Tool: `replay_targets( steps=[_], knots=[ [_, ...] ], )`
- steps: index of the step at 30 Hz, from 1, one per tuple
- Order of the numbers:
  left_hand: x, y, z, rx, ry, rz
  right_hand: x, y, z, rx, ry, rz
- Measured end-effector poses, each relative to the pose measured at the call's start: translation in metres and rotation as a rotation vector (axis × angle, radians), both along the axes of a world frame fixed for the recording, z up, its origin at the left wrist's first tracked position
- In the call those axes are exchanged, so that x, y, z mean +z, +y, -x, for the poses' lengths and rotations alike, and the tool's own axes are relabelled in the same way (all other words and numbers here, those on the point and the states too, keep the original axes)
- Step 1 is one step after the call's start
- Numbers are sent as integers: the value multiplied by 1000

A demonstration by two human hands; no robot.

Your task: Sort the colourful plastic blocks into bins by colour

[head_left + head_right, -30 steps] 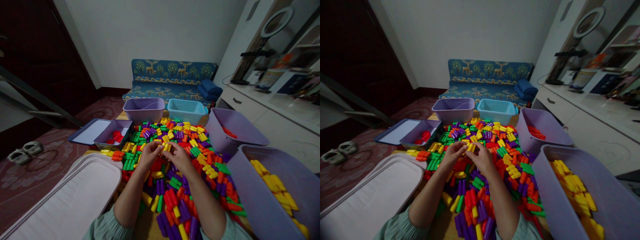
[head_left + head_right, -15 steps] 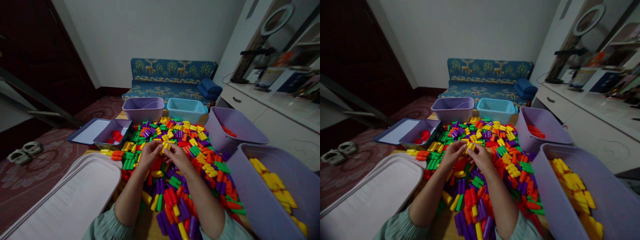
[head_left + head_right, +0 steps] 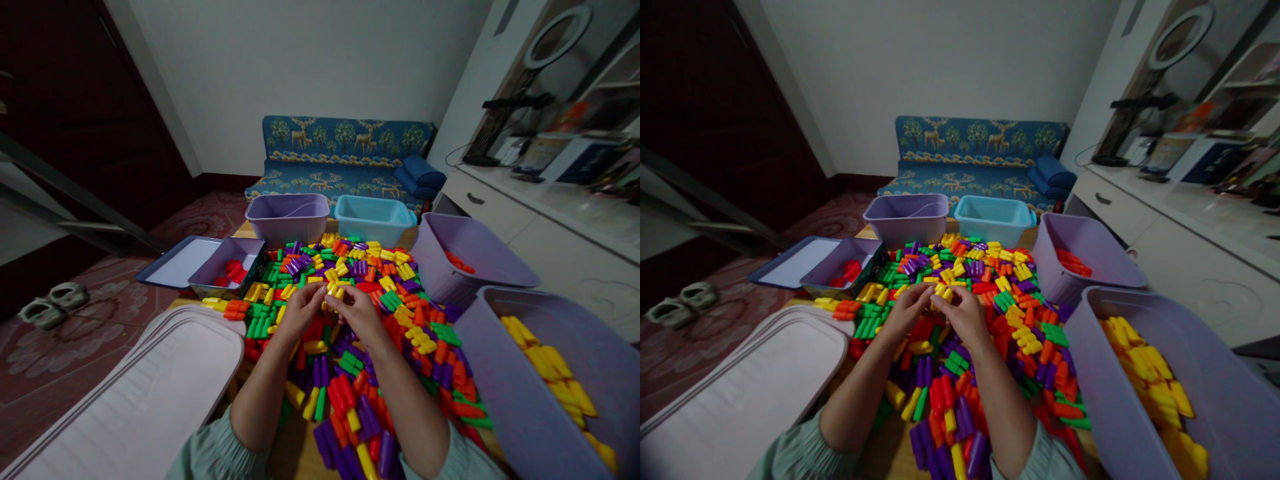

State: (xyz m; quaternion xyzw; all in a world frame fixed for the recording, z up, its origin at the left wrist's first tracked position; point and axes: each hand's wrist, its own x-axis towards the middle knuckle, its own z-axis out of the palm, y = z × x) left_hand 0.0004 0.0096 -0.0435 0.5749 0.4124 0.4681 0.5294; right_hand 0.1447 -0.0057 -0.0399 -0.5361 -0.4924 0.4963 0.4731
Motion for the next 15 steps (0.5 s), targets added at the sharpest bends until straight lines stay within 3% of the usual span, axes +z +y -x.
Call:
replay_targets(
  steps=[15],
  knots=[
    [1,1,1,93,-60,85,-7,2,-4,34,-110,-50]
  ],
)
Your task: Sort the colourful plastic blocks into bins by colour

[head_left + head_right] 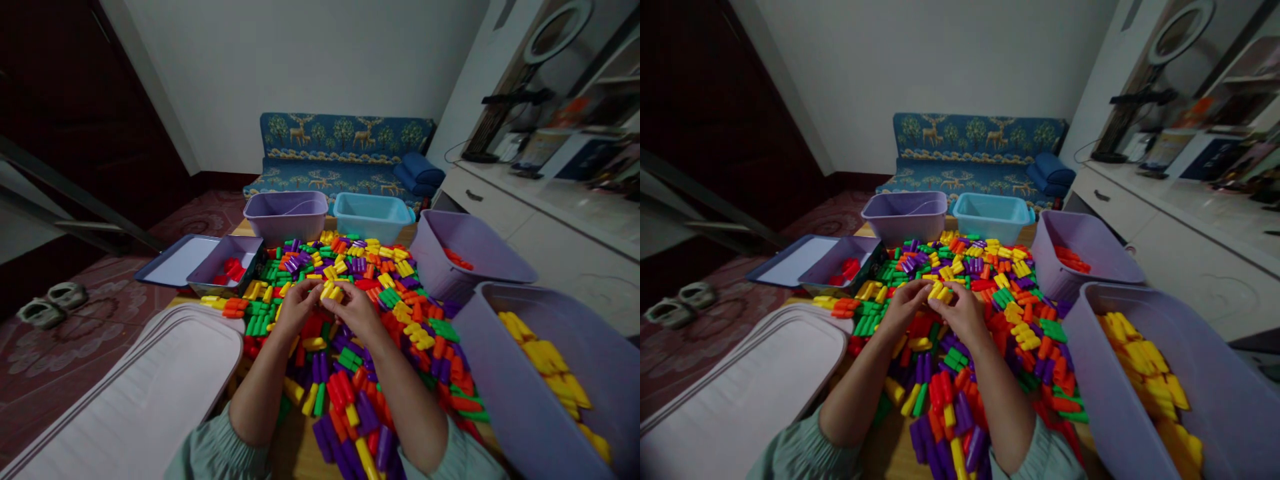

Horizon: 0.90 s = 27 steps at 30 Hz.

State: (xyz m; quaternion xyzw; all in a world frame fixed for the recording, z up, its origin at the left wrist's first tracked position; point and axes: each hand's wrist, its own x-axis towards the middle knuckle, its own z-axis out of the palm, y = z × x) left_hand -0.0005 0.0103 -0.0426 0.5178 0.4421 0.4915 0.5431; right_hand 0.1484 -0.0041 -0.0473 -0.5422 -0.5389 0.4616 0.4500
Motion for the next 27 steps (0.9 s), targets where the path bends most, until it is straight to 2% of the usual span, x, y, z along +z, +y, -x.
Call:
replay_targets(
  steps=[7,15,19,24,27],
  knots=[
    [-3,3,-1,45,56,-30,7,-3,-1,9,7,30],
    [-12,6,-3,84,64,-70,5,-1,8,16,72,149],
    [-12,4,-4,102,66,-56,6,-2,6,-6,3,118],
    [-14,4,-5,89,58,-57,5,-9,3,-46,71,99],
    [-8,3,-5,90,91,-87,11,-10,3,-44,70,99]
  ],
)
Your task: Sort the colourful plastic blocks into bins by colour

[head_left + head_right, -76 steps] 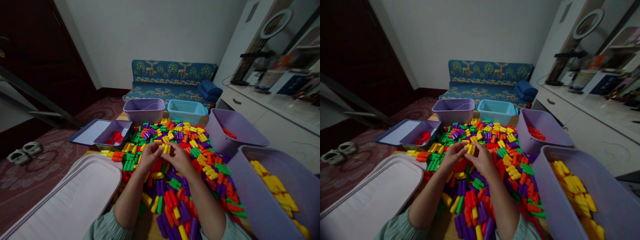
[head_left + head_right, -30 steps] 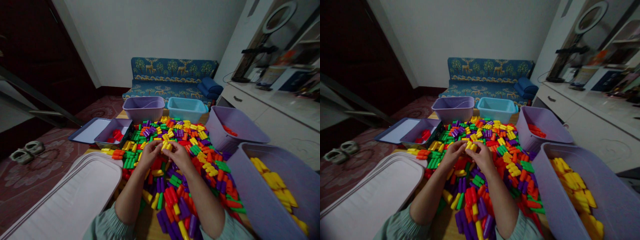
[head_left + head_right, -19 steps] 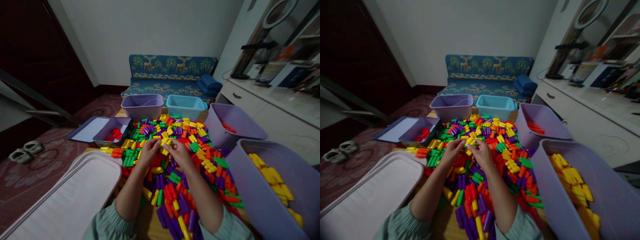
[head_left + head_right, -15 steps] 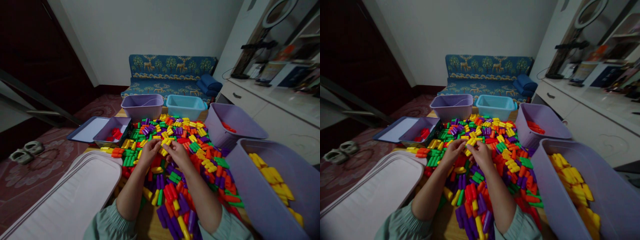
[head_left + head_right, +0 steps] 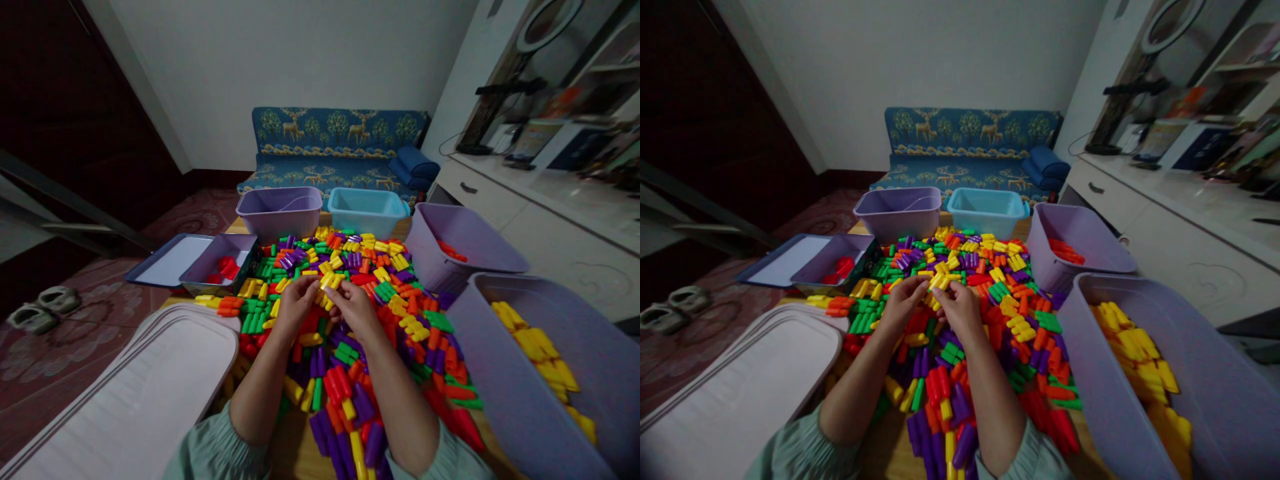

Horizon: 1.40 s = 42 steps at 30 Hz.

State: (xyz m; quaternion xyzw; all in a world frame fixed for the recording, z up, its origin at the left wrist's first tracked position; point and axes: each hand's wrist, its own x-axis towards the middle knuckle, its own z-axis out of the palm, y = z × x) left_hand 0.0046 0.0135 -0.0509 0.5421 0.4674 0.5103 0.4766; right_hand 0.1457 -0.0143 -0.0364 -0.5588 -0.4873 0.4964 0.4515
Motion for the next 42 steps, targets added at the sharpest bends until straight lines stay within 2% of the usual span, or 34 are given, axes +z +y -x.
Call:
replay_targets(
  steps=[6,13,22,26,29,32,35,38,42],
  knots=[
    [12,-5,-3,-14,50,-30,14,-2,0,-4,-6,-37],
    [7,-5,-5,-7,28,-7,10,-3,2,-17,32,-49],
    [2,-1,2,-25,104,108,-8,1,1,-22,56,-15],
    [-4,1,4,-37,139,86,-2,2,-6,-29,101,9],
    [-9,3,6,-27,186,42,19,1,-14,-224,280,-107],
    [-12,4,7,-38,212,25,48,-3,-30,-555,525,-413],
    [-12,4,7,-49,193,26,75,-9,-55,-750,684,-654],
    [-12,3,6,-45,193,18,91,-15,-82,-913,847,-723],
    [-12,3,5,-48,207,20,96,-19,-109,-1048,1061,-725]
  ],
)
